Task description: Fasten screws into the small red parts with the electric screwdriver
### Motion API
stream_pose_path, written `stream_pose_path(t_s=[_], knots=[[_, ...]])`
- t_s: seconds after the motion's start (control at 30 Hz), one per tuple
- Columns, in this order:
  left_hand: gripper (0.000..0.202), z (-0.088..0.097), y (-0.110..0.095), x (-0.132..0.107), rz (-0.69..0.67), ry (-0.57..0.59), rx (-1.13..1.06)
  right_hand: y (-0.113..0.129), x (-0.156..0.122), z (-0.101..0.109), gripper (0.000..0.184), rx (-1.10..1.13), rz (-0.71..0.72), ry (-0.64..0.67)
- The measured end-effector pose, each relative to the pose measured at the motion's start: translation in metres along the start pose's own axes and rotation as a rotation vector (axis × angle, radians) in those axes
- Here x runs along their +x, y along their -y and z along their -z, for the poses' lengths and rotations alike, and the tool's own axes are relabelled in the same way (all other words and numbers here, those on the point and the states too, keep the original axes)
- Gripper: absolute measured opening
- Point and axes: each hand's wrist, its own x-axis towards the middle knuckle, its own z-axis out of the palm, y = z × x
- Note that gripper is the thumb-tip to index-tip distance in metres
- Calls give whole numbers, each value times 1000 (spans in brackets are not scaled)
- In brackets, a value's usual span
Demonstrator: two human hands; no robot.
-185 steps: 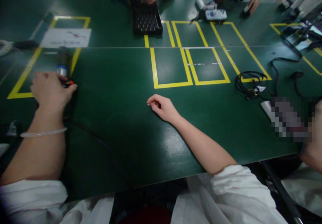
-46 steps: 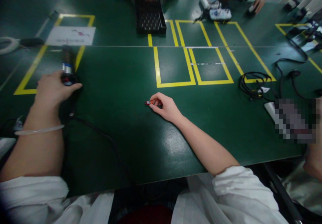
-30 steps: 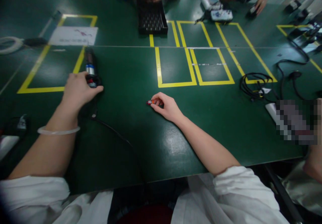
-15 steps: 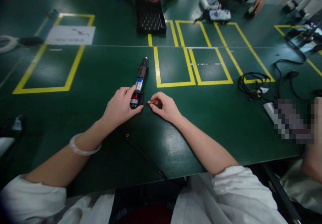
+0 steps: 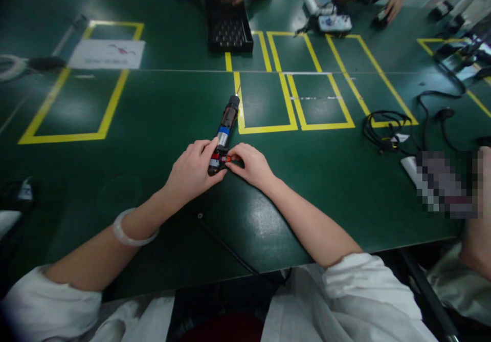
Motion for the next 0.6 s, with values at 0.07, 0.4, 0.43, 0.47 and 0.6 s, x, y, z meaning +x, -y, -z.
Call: stream_pose_path(t_s=[0.07,0.4,0.43,0.47,0.6], knots=[[68,0,0,0,1,-1,11,1,-1,0,5,11,15,-9],[64,2,-5,2,24,-5,41,1,-1,2,7,61,60,5],[63,1,-5,2,29,-13,46,1,-1,2,9,65,66,1],[63,0,-6,2,34,-20,52,2,-1,3,10,70,74,-6],[61,-5,-4,5,61,-33,68,4,-2,4,13,96,104,-24]])
